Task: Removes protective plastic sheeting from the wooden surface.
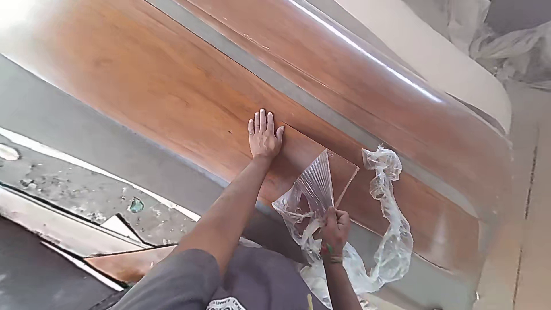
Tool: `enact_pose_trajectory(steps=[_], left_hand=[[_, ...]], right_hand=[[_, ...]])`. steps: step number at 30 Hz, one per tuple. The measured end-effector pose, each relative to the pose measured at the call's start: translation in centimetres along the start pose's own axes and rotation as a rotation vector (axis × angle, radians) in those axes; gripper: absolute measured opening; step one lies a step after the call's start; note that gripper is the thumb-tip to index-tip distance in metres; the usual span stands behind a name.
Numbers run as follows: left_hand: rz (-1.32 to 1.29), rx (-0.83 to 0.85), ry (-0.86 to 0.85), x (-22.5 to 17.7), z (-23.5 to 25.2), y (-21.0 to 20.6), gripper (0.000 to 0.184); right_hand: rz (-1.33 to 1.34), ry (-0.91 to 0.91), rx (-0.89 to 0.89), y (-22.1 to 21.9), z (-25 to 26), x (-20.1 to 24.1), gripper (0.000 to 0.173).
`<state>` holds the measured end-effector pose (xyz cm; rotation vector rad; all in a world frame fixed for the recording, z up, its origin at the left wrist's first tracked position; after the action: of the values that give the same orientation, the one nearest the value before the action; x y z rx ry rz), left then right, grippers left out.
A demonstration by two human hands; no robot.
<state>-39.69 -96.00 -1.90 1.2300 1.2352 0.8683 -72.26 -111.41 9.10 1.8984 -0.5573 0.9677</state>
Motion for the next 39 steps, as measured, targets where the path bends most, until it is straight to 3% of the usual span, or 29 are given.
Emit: enact_pose_trajectory(steps=[5, 9, 12, 15, 17, 20, 24, 27, 32, 39], left_hand=[[-0.012, 0.004, -0.026, -0.3, 0.1, 0.2, 0.079], [-0.116, 0.118, -0.028, 0.4, 0.7, 0.3, 0.072], [-0.449, 0.111, -0.134, 1.0, 0.6, 1.7, 0.051], [-0.591, -0.033, -0.288, 0.2, -2.2, 3.4, 0.041], [-0.414, 0.020, -0.251, -0.9, -5.0, 3.0, 0.047], [-0.077, 0.108, -0.195, -1.5, -8.5, 0.1, 0.073], [0.002, 0.047, -0.196, -1.5, -9.2, -0.5, 0.079], [0.002, 0.017, -0.200, -1.4, -9.1, -0.7, 0.077], [0.004, 0.007, -0.177, -1.2, -8.8, -1.0, 0.078], [-0.009, -0.014, -0.183, -1.2, -8.9, -0.7, 0.078]], right_hand=[[-0.093, -0.177, 0.086, 3.4, 2.2, -1.8, 0.028], [-0.531, 0.191, -0.107, 7.6, 5.3, 1.3, 0.029], [-0.716, 0.363, 0.034, 3.3, 6.9, 5.0, 0.039], [-0.827, 0.253, 0.273, -4.8, 6.8, 6.5, 0.064], [-0.934, 0.208, 0.313, -8.8, 5.4, 5.5, 0.085], [-1.002, 0.156, 0.326, -10.8, 2.1, 3.7, 0.112], [-1.037, 0.221, 0.397, -11.3, -0.9, 4.1, 0.123], [-1.097, 0.275, 0.399, -11.6, -1.2, 2.7, 0.121], [-1.094, 0.235, 0.402, -10.8, -0.1, 2.6, 0.098], [-0.983, -0.069, 0.555, -11.8, -0.5, 3.2, 0.082]])
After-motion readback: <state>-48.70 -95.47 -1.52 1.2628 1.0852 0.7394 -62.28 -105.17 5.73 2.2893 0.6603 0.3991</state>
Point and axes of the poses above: each hand's wrist, its own z-axis towards the middle knuckle, its own y-axis out of the back of the hand, x = y × z, the point moved 6 cm from there along z, towards the middle knuckle, and after that the axes turned 1 degree about z, right-handed, at the moved point
